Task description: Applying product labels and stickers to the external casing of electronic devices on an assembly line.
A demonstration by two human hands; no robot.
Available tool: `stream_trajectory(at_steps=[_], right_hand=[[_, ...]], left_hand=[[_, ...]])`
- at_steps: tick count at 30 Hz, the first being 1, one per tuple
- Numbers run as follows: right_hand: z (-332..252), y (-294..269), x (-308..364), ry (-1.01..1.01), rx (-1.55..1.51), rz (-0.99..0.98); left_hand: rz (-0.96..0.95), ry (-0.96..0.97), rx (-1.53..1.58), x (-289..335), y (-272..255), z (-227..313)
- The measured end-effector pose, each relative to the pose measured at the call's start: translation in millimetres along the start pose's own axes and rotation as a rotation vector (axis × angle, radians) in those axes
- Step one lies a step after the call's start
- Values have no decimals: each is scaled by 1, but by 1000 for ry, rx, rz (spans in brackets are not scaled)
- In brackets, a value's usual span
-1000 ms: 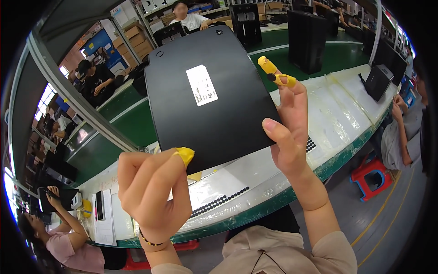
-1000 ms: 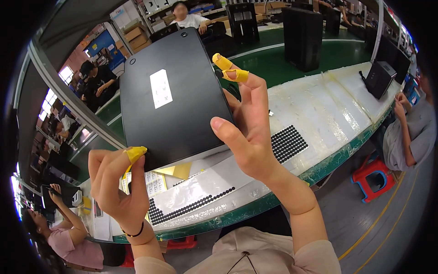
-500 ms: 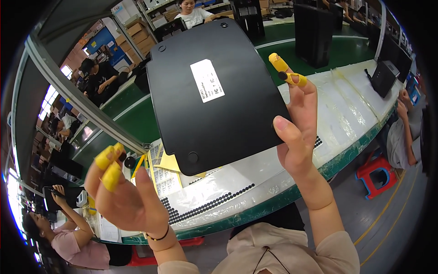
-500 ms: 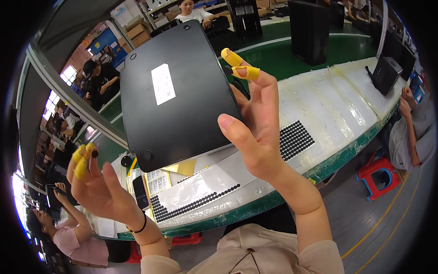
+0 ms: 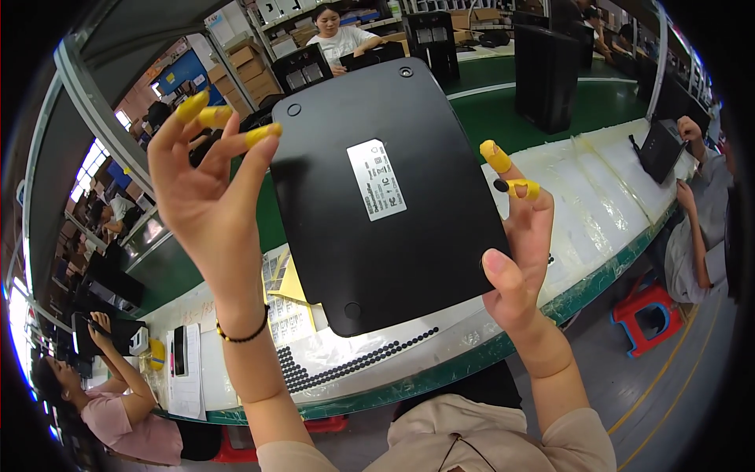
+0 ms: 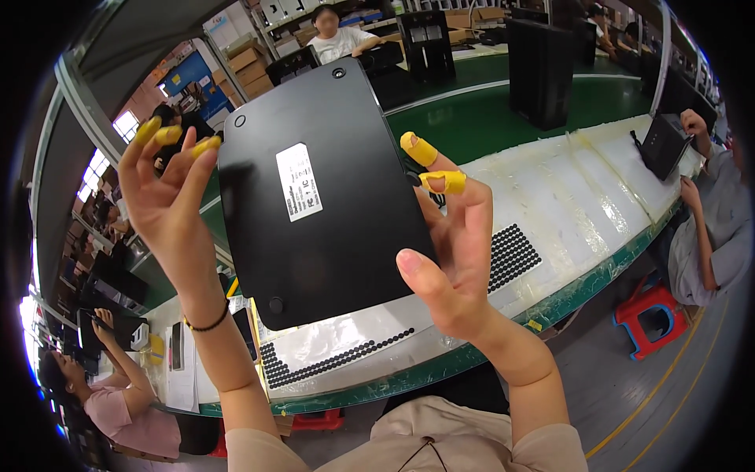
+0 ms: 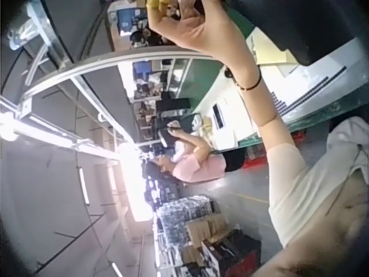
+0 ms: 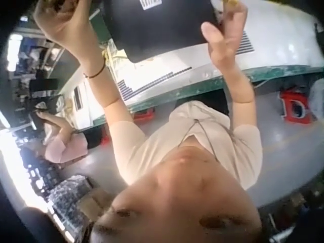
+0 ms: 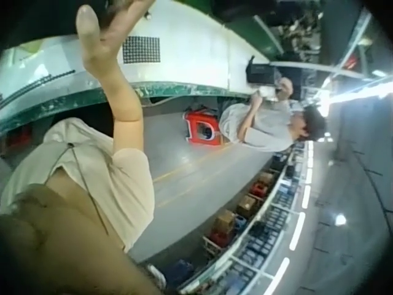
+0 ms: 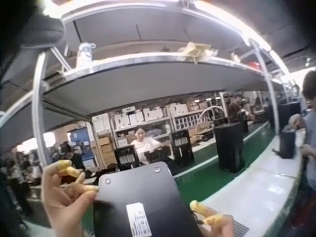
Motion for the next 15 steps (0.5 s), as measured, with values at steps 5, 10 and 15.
stream_trajectory(at_steps=[5,10,15], right_hand=[[-1,1,6,9,-11,19],[-2,-2,8,10,6,6],[-3,-1,8,6,-47,27]], left_hand=[[-36,-2,-4,-24,10,-10],[-59,-30,0,-31,16,-22],[-57,-18,-58,-25,19,-14]])
Point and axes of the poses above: each hand's wrist, its own x-axis away from the middle knuckle, its own y-axis out of the palm, z = x × y, the point moved 8 cm from there along -x, towards the middle knuckle, and after that the axes turned 15 degrees about -y, right-handed, at the moved point
